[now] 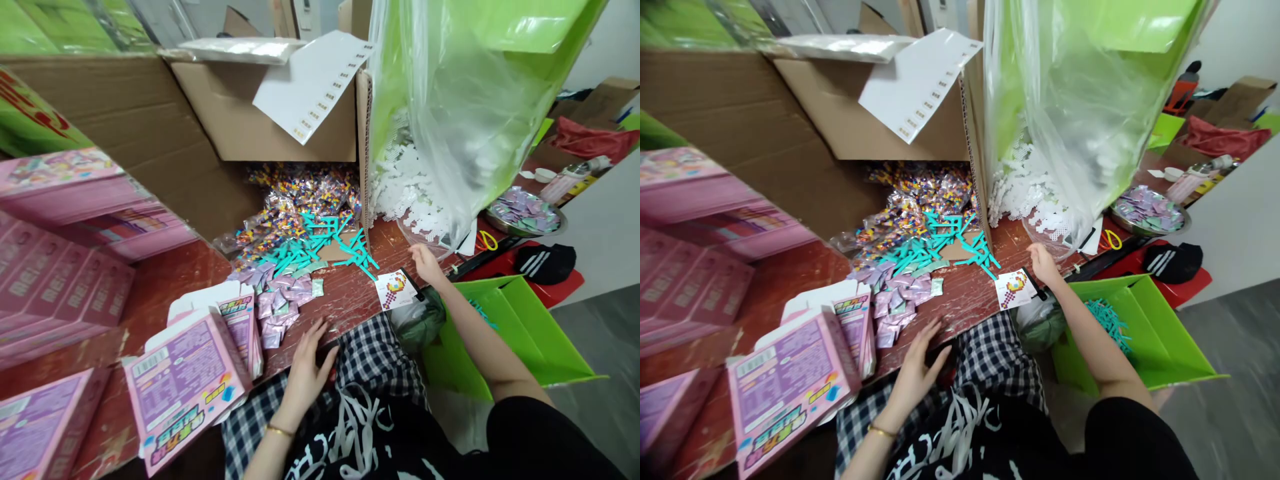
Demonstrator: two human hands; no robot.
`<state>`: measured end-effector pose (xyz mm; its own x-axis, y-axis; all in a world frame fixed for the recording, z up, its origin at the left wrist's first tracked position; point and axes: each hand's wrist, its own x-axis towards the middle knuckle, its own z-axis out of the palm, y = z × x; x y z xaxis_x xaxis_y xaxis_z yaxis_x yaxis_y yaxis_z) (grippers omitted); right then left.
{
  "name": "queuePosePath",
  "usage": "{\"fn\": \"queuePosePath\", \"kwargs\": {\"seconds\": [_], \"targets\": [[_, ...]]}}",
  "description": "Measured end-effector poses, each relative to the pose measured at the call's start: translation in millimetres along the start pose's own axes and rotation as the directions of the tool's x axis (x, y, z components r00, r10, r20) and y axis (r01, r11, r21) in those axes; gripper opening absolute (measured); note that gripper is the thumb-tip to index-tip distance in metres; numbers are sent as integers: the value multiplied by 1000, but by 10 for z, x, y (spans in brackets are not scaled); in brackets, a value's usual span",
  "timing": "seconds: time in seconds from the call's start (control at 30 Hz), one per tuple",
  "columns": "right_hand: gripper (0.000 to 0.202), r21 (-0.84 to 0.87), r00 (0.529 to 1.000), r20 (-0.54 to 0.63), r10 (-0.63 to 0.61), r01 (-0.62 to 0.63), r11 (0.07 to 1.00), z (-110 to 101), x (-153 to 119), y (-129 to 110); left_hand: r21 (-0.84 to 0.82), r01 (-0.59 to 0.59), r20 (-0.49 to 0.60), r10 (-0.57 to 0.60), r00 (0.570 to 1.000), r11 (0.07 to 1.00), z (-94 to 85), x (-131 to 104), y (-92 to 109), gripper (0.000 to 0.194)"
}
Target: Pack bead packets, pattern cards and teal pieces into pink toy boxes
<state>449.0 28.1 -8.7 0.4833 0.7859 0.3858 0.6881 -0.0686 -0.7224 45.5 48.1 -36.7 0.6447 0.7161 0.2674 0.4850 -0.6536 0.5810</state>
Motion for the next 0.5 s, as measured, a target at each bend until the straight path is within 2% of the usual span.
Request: {"fn": "queuePosePath", "kwargs": {"seconds": [0.1,0.17,0.27,0.33,0.43,0.5], "targets": [[37,11,996,84,-25,24,1000,118,547,220,-68,-10,1,10,1000,998,41,372,17,51],[38,-7,994,91,-57,58,998,226,1005,389,-66,15,-42,-18,999,998,105,558,-10,53],[45,-106,996,16,-89,91,990,349,1743,605,1,79,-138,-79,987,997,197,684,-40,60],[47,-192,996,-60,-63,50,980,364,2227,694,52,122,-166,-111,980,991,239,689,-54,64],[47,-318,975,-222,-15,-58,946,222,2893,733,117,178,-133,-162,978,977,310,641,-167,61],[47,-401,964,-263,-47,-65,914,-20,3273,699,135,175,-218,-143,965,975,386,599,-352,54]]}}
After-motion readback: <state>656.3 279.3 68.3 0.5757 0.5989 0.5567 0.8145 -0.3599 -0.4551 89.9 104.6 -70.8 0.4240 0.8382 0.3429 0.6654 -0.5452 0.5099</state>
